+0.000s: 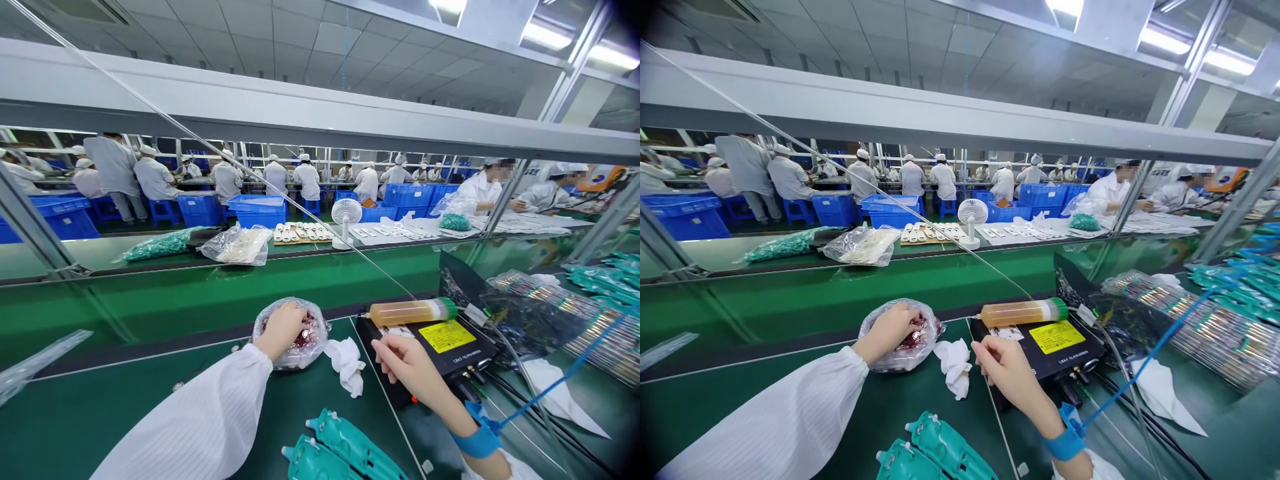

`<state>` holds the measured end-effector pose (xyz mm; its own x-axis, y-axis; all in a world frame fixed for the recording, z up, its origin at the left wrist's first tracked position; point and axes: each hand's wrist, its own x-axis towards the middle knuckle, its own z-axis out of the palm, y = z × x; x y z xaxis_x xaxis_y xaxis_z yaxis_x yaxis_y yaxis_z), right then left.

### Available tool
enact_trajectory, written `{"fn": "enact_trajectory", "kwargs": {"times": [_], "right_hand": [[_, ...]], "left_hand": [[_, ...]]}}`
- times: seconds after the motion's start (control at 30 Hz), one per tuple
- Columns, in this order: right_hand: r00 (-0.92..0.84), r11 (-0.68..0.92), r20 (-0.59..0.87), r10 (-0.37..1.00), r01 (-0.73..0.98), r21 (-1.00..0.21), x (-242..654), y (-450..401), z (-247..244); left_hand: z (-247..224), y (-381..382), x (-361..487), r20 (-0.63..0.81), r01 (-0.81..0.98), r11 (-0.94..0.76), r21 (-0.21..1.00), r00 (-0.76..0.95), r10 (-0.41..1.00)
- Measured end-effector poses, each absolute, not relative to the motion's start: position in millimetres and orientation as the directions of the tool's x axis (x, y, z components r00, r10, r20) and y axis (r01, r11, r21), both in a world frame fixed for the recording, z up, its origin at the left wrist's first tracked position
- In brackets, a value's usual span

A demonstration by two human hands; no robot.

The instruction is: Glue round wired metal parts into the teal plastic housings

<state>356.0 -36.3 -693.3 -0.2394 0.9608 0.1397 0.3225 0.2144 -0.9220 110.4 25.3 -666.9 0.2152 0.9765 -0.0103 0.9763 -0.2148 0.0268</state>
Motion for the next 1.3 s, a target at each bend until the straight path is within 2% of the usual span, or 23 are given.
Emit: {"fn": "enact_trajectory", "kwargs": {"times": [0.2, 0.3, 0.4, 0.47, 0.6, 0.67, 0.77, 0.9, 1.0, 1.1, 1.17, 1.3], "right_hand": [[-0.224, 0.204, 0.144, 0.964, 0.275, -0.940, 362, -38, -693], [-0.209, 0.227, 0.176, 0.962, 0.256, -0.940, 360, -41, -689], [-0.213, 0.294, 0.246, 0.946, 0.238, -0.926, 347, -45, -682], [-0.223, 0.333, 0.289, 0.931, 0.198, -0.922, 332, -49, -678], [-0.241, 0.216, 0.206, 0.948, 0.016, -0.976, 301, -56, -676], [-0.248, 0.158, 0.155, 0.956, -0.008, -0.987, 294, -57, -678], [-0.272, 0.112, 0.106, 0.956, 0.006, -0.994, 295, -56, -682], [-0.393, 0.028, 0.009, 0.919, 0.042, -0.999, 304, -55, -685], [-0.474, -0.034, -0.075, 0.877, 0.096, -0.995, 305, -58, -690], [-0.465, -0.052, -0.134, 0.875, 0.186, -0.981, 303, -63, -694], [-0.405, -0.006, -0.105, 0.908, 0.239, -0.971, 303, -66, -695], [-0.376, 0.221, 0.063, 0.925, 0.394, -0.892, 312, -74, -696]], "left_hand": [[-653, 17, 108, 0.026, 0.978, -0.200, 0.056, 0.199, 0.980], [-635, 2, 105, 0.087, 0.977, -0.180, 0.113, 0.170, 0.982], [-619, -21, 110, 0.121, 0.951, -0.197, 0.237, 0.173, 0.977], [-617, -39, 121, 0.092, 0.904, -0.241, 0.353, 0.223, 0.970], [-633, -69, 147, 0.048, 0.789, -0.278, 0.547, 0.302, 0.952], [-643, -78, 154, 0.032, 0.744, -0.274, 0.610, 0.322, 0.946], [-647, -82, 152, -0.002, 0.696, -0.235, 0.678, 0.322, 0.947], [-642, -79, 141, -0.001, 0.642, -0.168, 0.748, 0.254, 0.967], [-644, -74, 141, -0.021, 0.576, -0.142, 0.805, 0.267, 0.964], [-652, -71, 142, -0.061, 0.544, -0.102, 0.833, 0.273, 0.960], [-657, -70, 142, -0.078, 0.536, -0.070, 0.842, 0.248, 0.966], [-666, -69, 138, -0.126, 0.526, -0.012, 0.851, 0.227, 0.966]]}}
